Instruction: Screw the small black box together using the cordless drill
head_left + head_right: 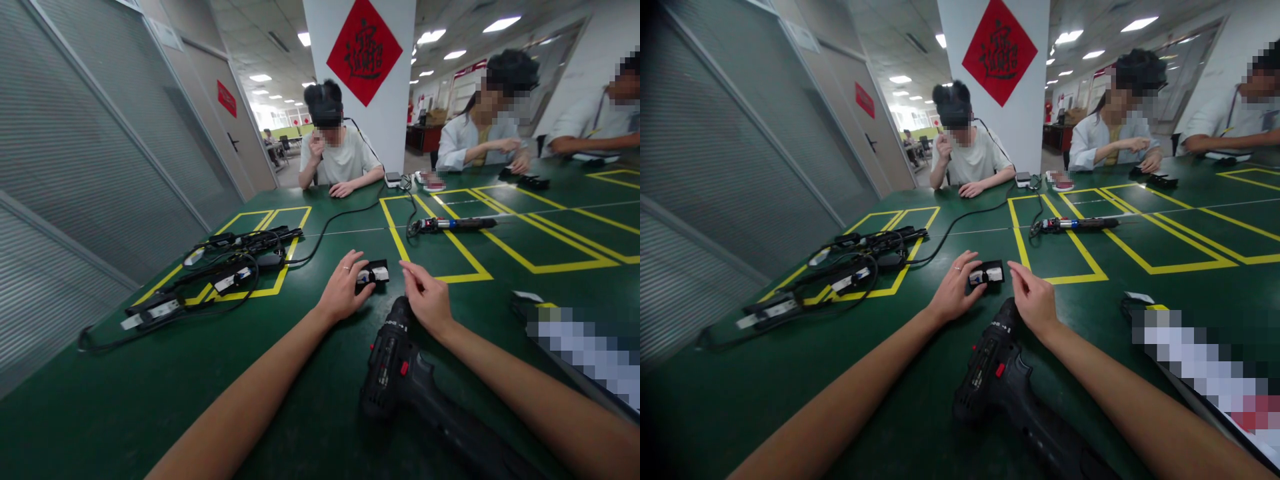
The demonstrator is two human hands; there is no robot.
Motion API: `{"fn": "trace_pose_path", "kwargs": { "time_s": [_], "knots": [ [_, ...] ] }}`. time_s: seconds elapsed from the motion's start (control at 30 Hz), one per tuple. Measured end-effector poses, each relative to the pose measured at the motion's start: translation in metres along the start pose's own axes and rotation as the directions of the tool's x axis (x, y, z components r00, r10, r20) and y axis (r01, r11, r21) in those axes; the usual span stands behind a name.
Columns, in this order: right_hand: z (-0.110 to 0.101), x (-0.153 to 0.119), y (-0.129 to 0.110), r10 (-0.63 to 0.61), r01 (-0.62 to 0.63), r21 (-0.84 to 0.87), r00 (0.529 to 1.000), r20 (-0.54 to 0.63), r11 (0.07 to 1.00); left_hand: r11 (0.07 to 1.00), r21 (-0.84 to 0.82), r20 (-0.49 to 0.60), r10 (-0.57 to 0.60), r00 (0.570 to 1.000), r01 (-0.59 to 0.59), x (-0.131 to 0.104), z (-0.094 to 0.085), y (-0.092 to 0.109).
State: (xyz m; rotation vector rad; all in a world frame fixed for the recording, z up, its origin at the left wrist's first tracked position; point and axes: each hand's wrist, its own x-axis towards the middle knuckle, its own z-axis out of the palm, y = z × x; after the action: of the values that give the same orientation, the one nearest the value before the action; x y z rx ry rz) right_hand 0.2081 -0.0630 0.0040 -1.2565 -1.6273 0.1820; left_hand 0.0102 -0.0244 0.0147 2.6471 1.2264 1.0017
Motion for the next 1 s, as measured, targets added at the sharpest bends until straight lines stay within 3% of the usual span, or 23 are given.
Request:
{"fn": "trace_pose_path", "kwargs": {
  "time_s": [0.2, 0.53, 0.7, 1.0],
  "knots": [
    [0.001, 0.001, 0.002, -0.108, 0.108, 0.063, 0.994, 0.005, 0.992, 0.984, 0.151, 0.046, 0.086, 0.995, -0.092, 0.003, 0.0, 0.003],
    [0.004, 0.001, 0.009, -0.13, 0.131, 0.022, 0.991, -0.039, 0.991, 0.92, 0.384, 0.038, 0.071, 0.997, -0.08, 0.003, 0.006, -0.007],
    [0.006, 0.005, 0.005, -0.076, 0.076, -0.008, 0.997, -0.014, 0.997, 0.895, 0.439, 0.057, 0.064, 0.996, -0.083, 0.002, 0.008, -0.01],
    [0.006, 0.009, 0.008, -0.112, 0.102, 0.123, 0.991, 0.077, 0.987, 0.887, 0.454, 0.048, 0.067, 0.997, -0.082, 0.002, 0.008, -0.011]
  ]
}}
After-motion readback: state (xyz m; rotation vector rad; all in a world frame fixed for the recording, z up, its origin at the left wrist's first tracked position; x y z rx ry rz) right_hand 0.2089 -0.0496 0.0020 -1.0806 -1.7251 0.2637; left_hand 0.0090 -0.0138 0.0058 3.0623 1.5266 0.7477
